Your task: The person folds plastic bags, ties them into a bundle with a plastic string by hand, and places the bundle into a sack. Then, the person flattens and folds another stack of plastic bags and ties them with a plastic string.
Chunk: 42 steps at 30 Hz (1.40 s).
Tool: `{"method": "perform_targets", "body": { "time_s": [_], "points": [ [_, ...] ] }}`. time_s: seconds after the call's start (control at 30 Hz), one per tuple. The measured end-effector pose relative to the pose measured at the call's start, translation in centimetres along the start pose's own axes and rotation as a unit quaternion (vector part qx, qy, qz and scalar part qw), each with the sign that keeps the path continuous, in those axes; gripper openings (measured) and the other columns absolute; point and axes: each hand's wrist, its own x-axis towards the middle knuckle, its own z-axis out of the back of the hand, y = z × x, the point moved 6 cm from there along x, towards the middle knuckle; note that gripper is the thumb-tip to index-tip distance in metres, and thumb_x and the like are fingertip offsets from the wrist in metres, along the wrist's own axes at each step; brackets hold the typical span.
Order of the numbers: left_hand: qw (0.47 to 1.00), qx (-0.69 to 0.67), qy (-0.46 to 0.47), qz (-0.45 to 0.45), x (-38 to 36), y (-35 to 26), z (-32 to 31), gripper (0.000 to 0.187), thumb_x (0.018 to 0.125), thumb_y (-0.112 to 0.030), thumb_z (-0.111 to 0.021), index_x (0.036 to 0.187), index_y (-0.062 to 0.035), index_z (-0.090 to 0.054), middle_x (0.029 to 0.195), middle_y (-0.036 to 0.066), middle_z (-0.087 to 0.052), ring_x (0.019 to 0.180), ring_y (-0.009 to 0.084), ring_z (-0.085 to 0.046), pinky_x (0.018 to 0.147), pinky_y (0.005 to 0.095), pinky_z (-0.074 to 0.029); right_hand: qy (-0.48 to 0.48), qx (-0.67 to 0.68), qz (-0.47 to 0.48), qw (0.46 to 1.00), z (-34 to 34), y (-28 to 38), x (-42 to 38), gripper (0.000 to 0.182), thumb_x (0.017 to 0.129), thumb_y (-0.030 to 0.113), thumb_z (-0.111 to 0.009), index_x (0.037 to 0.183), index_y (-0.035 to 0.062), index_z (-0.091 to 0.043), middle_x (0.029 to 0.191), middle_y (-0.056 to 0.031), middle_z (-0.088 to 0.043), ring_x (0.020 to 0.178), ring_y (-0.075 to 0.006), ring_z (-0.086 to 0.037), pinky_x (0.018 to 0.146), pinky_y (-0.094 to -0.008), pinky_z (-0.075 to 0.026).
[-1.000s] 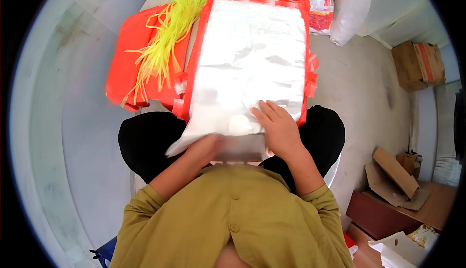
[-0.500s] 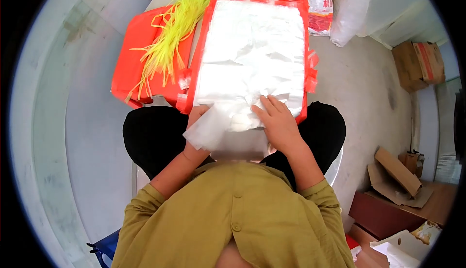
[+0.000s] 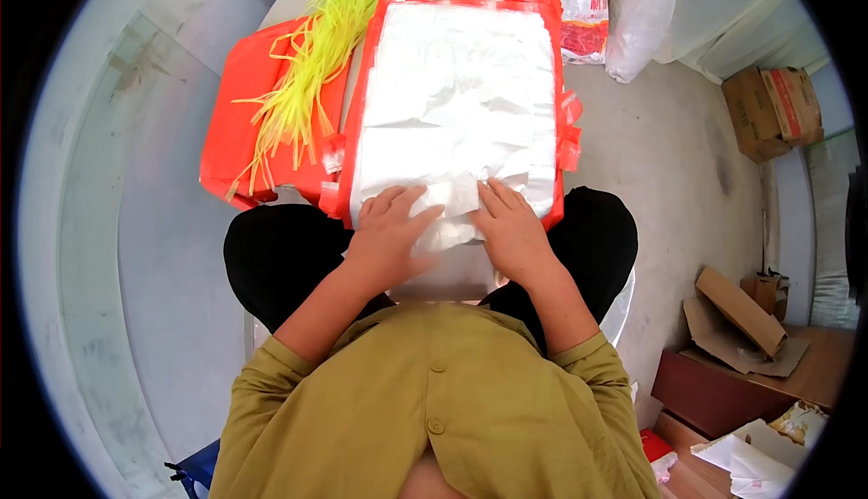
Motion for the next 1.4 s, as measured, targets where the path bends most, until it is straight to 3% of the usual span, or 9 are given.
{"method": "perform_targets", "body": {
  "time_s": [0.13, 0.27, 0.47, 0.6, 0.77, 0.9, 1.07, 1.17, 1.4],
  "points": [
    [0.997, 0.080, -0.005, -0.007, -0.2, 0.9, 0.2, 0.054, 0.074, -0.019, -0.086, 0.126, -0.0168, -0.072, 0.136, 0.005, -0.063, 0.127, 0.0290, -0.056, 0.101, 0.0433, -0.045, -0.007, 0.026, -0.003, 1.000, 0.3, -0.3, -0.1, 0.031, 0.085, 0.003, -0.062, 0.114, 0.0048, -0.071, 0.143, -0.0201, -0.062, 0.135, -0.0423, -0.054, 0.111, -0.0499, -0.045],
    [0.990, 0.088, -0.097, -0.053, -1.5, 2.6, 0.0, 0.041, 0.069, -0.008, -0.078, 0.109, -0.0146, -0.073, 0.106, -0.002, -0.070, 0.108, 0.0233, -0.064, 0.091, 0.0416, -0.045, -0.015, 0.043, -0.002, 0.999, 0.5, -0.5, -0.3, 0.042, 0.080, -0.002, -0.063, 0.121, 0.0065, -0.072, 0.143, -0.0183, -0.063, 0.135, -0.0414, -0.055, 0.111, -0.0499, -0.046],
    [0.986, 0.085, -0.122, -0.077, -2.1, 3.1, -0.3, 0.034, 0.073, -0.008, -0.071, 0.107, -0.0138, -0.072, 0.117, 0.000, -0.071, 0.114, 0.0236, -0.064, 0.094, 0.0416, -0.046, 0.004, 0.067, 0.030, 0.997, 0.5, -0.8, -0.5, 0.054, 0.076, -0.006, -0.065, 0.127, 0.0093, -0.071, 0.145, -0.0168, -0.061, 0.136, -0.0406, -0.054, 0.113, -0.0500, -0.044],
    [0.993, 0.081, -0.071, -0.051, -1.6, 2.5, -0.5, 0.041, 0.077, -0.006, -0.067, 0.117, -0.0150, -0.072, 0.130, 0.003, -0.069, 0.119, 0.0243, -0.063, 0.095, 0.0415, -0.046, 0.027, 0.105, 0.010, 0.994, 1.2, -0.7, -0.8, 0.058, 0.073, -0.005, -0.069, 0.128, 0.0109, -0.070, 0.152, -0.0173, -0.055, 0.141, -0.0414, -0.048, 0.117, -0.0519, -0.041],
    [0.995, 0.075, -0.019, -0.071, -1.6, 2.6, -1.8, 0.055, 0.077, -0.003, -0.070, 0.131, -0.0148, -0.069, 0.141, 0.006, -0.065, 0.125, 0.0271, -0.061, 0.097, 0.0430, -0.048, 0.055, 0.095, 0.000, 0.994, 1.0, -0.5, -0.8, 0.056, 0.074, -0.004, -0.072, 0.128, 0.0117, -0.070, 0.155, -0.0166, -0.052, 0.146, -0.0413, -0.043, 0.121, -0.0582, -0.032],
    [0.992, 0.054, 0.009, -0.117, -1.8, 3.0, -2.5, 0.057, 0.078, -0.003, -0.069, 0.134, -0.0157, -0.068, 0.146, 0.008, -0.062, 0.128, 0.0289, -0.060, 0.106, 0.0450, -0.047, 0.115, 0.108, 0.039, 0.987, 1.2, -0.4, -0.6, 0.053, 0.075, -0.004, -0.072, 0.125, 0.0122, -0.069, 0.155, -0.0132, -0.053, 0.149, -0.0385, -0.041, 0.123, -0.0617, -0.029],
    [0.992, 0.061, 0.046, -0.100, -1.6, 2.7, -2.3, 0.058, 0.080, -0.004, -0.070, 0.136, -0.0163, -0.067, 0.151, 0.012, -0.056, 0.133, 0.0319, -0.056, 0.110, 0.0467, -0.045, 0.100, 0.125, 0.022, 0.987, 1.2, -0.4, -0.6, 0.048, 0.075, -0.005, -0.070, 0.120, 0.0118, -0.070, 0.152, -0.0085, -0.057, 0.150, -0.0361, -0.040, 0.122, -0.0636, -0.028],
    [0.997, 0.004, 0.042, -0.070, -1.1, 1.6, -1.7, 0.053, 0.079, -0.004, -0.071, 0.131, -0.0144, -0.067, 0.154, 0.013, -0.053, 0.135, 0.0337, -0.053, 0.110, 0.0469, -0.045, 0.112, 0.116, 0.029, 0.986, 1.4, -0.3, -0.5, 0.044, 0.076, -0.006, -0.069, 0.116, 0.0117, -0.070, 0.151, -0.0062, -0.058, 0.149, -0.0353, -0.041, 0.122, -0.0639, -0.029],
    [0.989, -0.006, 0.070, -0.133, -1.2, 2.0, -2.9, 0.022, 0.088, -0.008, -0.063, 0.109, -0.0075, -0.064, 0.147, 0.012, -0.061, 0.133, 0.0338, -0.058, 0.111, 0.0480, -0.046, 0.124, 0.104, 0.052, 0.985, 1.2, -0.7, -0.7, 0.044, 0.076, -0.010, -0.066, 0.114, 0.0117, -0.069, 0.151, -0.0059, -0.058, 0.146, -0.0352, -0.044, 0.121, -0.0630, -0.032]
  ]
}}
